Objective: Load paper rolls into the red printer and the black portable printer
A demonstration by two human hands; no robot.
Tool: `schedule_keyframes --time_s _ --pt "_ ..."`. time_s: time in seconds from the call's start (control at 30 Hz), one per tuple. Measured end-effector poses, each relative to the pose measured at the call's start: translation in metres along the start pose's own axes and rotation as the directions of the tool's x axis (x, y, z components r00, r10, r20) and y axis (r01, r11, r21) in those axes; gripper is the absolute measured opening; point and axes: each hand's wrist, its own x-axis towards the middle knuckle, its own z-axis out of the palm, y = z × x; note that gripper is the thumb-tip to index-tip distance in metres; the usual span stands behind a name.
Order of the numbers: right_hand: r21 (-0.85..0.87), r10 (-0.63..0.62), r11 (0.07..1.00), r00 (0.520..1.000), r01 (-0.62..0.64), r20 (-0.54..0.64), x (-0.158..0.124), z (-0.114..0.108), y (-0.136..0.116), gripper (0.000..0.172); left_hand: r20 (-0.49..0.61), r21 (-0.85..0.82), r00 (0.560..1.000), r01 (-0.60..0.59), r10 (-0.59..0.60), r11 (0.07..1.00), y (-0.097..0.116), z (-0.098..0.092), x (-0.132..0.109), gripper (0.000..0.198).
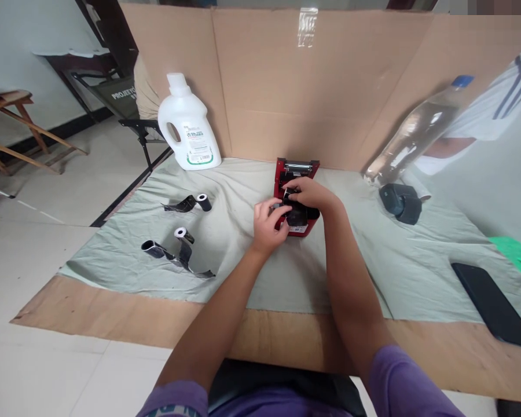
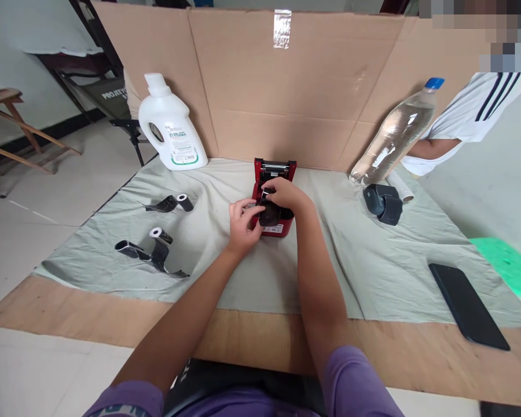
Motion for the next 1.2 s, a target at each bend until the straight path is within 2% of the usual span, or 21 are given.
schedule_keyframes --time_s 0.1,0.23,0.3,0.4,0.47,0.53,0.6,0.63,0.67,0.73,0.8,0.83,0.9,1.07,1.13,1.2 --pt "-0.019 -0.006 1.000 1.000 0.006 -0.023 0.012 0.012 0.011 0.040 0.010 0.093 1.000 -0.018 0.017 0.996 0.006 0.002 0.000 0.018" --pt "0.016 0.041 0.999 0.998 -0.040 -0.050 0.018 0.021 0.014 0.047 0.055 0.111 0.998 -0.021 0.015 0.994 0.009 0.006 -0.001 0.017" --pt "0.044 0.062 0.997 0.997 -0.060 -0.042 0.011 0.014 0.007 0.043 0.054 0.114 0.998 -0.020 0.014 0.993 0.009 0.007 -0.002 0.018" --pt "0.140 0.037 0.990 0.999 -0.032 -0.034 -0.008 -0.010 -0.009 0.026 0.021 0.117 0.999 -0.038 0.036 0.992 0.009 0.008 -0.002 0.018" --pt "0.226 0.025 0.974 0.992 0.003 -0.124 -0.020 -0.027 -0.014 0.020 0.012 0.122 0.999 -0.050 0.049 0.991 0.010 0.009 -0.001 0.019" --pt "0.293 0.068 0.956 0.940 0.035 -0.336 -0.025 -0.037 -0.011 0.022 0.009 0.125 0.998 -0.055 0.055 0.991 0.010 0.009 -0.001 0.020" --pt "0.331 0.154 0.943 0.821 0.045 -0.550 -0.021 -0.037 0.001 0.025 0.002 0.122 0.998 -0.061 0.061 0.991 0.010 0.009 -0.001 0.021" --pt "0.373 0.217 0.927 0.768 0.030 -0.603 -0.017 -0.034 0.009 0.027 -0.003 0.119 0.998 -0.061 0.061 0.991 0.010 0.008 -0.001 0.021" --pt "0.440 0.290 0.898 0.739 0.010 -0.609 -0.012 -0.029 0.016 0.031 -0.008 0.114 0.998 -0.061 0.062 0.992 0.010 0.008 -0.001 0.021" --pt "0.614 0.417 0.789 0.749 -0.017 -0.515 -0.003 -0.021 0.030 0.034 -0.016 0.080 0.997 -0.070 0.071 0.994 0.009 0.006 -0.001 0.021" --pt "0.734 0.466 0.679 0.779 -0.010 -0.419 0.001 -0.015 0.037 0.035 -0.018 0.026 0.997 -0.075 0.076 0.997 0.008 0.003 -0.001 0.021" --pt "0.757 0.467 0.653 0.785 0.005 -0.407 0.001 -0.013 0.039 0.035 -0.014 0.002 0.997 -0.075 0.075 0.997 0.008 0.002 -0.001 0.021" --pt "0.746 0.446 0.666 0.787 0.027 -0.426 -0.002 -0.010 0.040 0.035 -0.004 -0.019 0.998 -0.064 0.064 0.998 0.008 0.000 -0.001 0.022" --pt "0.583 0.311 0.810 0.797 0.061 -0.517 -0.027 0.016 0.047 0.028 0.012 0.017 0.999 -0.037 0.037 0.999 0.009 -0.002 -0.002 0.023" --pt "0.549 0.303 0.835 0.803 0.037 -0.514 -0.038 0.032 0.055 0.038 -0.003 0.037 1.000 -0.002 0.002 0.999 0.007 -0.003 -0.002 0.028" --pt "0.577 0.323 0.816 0.827 0.002 -0.461 -0.046 0.046 0.063 0.052 -0.013 0.036 0.999 0.048 -0.047 0.998 0.002 -0.003 -0.001 0.039"
